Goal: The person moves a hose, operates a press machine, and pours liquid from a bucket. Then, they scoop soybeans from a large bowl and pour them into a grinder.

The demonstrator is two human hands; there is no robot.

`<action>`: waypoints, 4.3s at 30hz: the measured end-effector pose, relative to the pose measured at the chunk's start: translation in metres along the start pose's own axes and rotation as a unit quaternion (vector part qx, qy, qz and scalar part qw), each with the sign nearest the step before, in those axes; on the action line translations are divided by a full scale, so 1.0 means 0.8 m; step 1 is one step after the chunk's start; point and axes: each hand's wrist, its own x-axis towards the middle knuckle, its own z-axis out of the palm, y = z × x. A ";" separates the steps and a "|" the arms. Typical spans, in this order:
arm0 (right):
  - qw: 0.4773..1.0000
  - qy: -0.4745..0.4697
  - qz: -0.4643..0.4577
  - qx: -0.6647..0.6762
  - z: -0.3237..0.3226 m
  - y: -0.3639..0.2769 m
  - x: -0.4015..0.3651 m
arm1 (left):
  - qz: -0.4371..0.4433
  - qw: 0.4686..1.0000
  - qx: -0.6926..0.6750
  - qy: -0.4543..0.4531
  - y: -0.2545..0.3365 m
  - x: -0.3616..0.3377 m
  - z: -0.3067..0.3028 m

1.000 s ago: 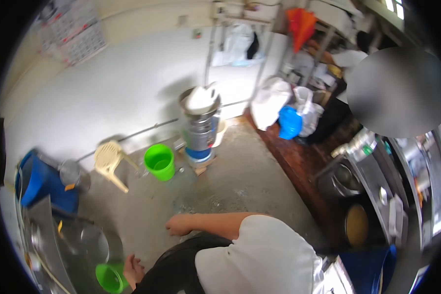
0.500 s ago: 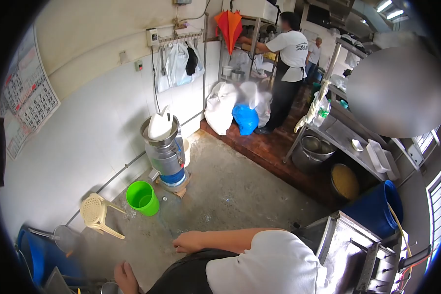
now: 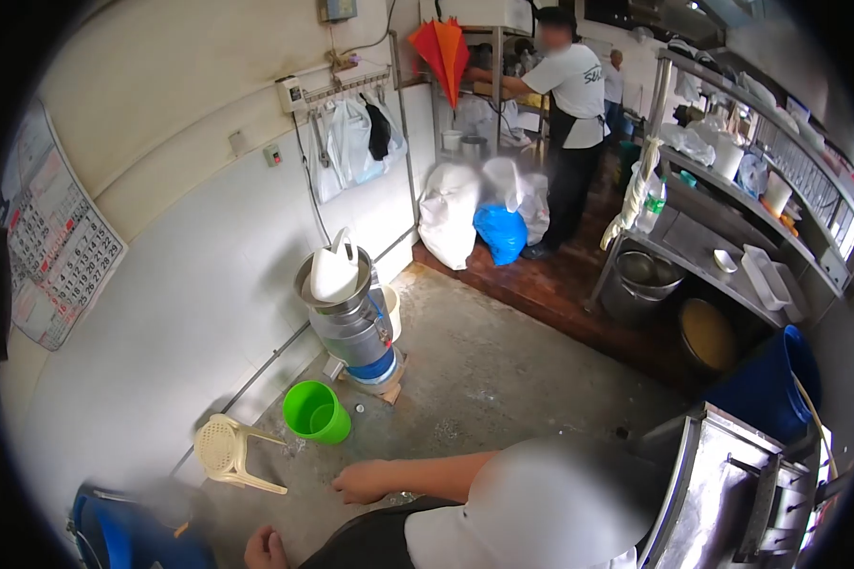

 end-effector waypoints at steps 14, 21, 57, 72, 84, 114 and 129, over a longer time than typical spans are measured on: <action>0.959 0.147 0.205 0.126 0.017 -0.053 -0.074 | 0.219 0.972 0.019 -0.084 0.015 0.159 0.014; 0.893 0.272 0.303 0.193 0.020 -0.153 -0.087 | 0.364 0.898 -0.140 -0.206 0.048 0.157 0.043; 0.881 0.309 0.161 0.321 0.061 -0.218 -0.382 | 0.359 0.735 -0.077 -0.570 0.214 -0.035 0.076; 0.847 0.348 0.160 0.368 0.054 -0.198 -0.407 | 0.386 0.692 -0.083 -0.604 0.221 -0.016 0.090; 0.842 0.245 0.157 0.453 0.061 -0.230 -0.367 | 0.277 0.736 -0.170 -0.594 0.125 0.008 0.067; 0.893 0.119 0.124 0.415 0.031 -0.180 -0.276 | 0.258 0.766 -0.164 -0.565 0.103 0.002 0.069; 0.751 0.411 0.256 0.450 0.033 -0.152 -0.256 | 0.066 0.936 -0.267 -0.222 0.033 0.028 0.107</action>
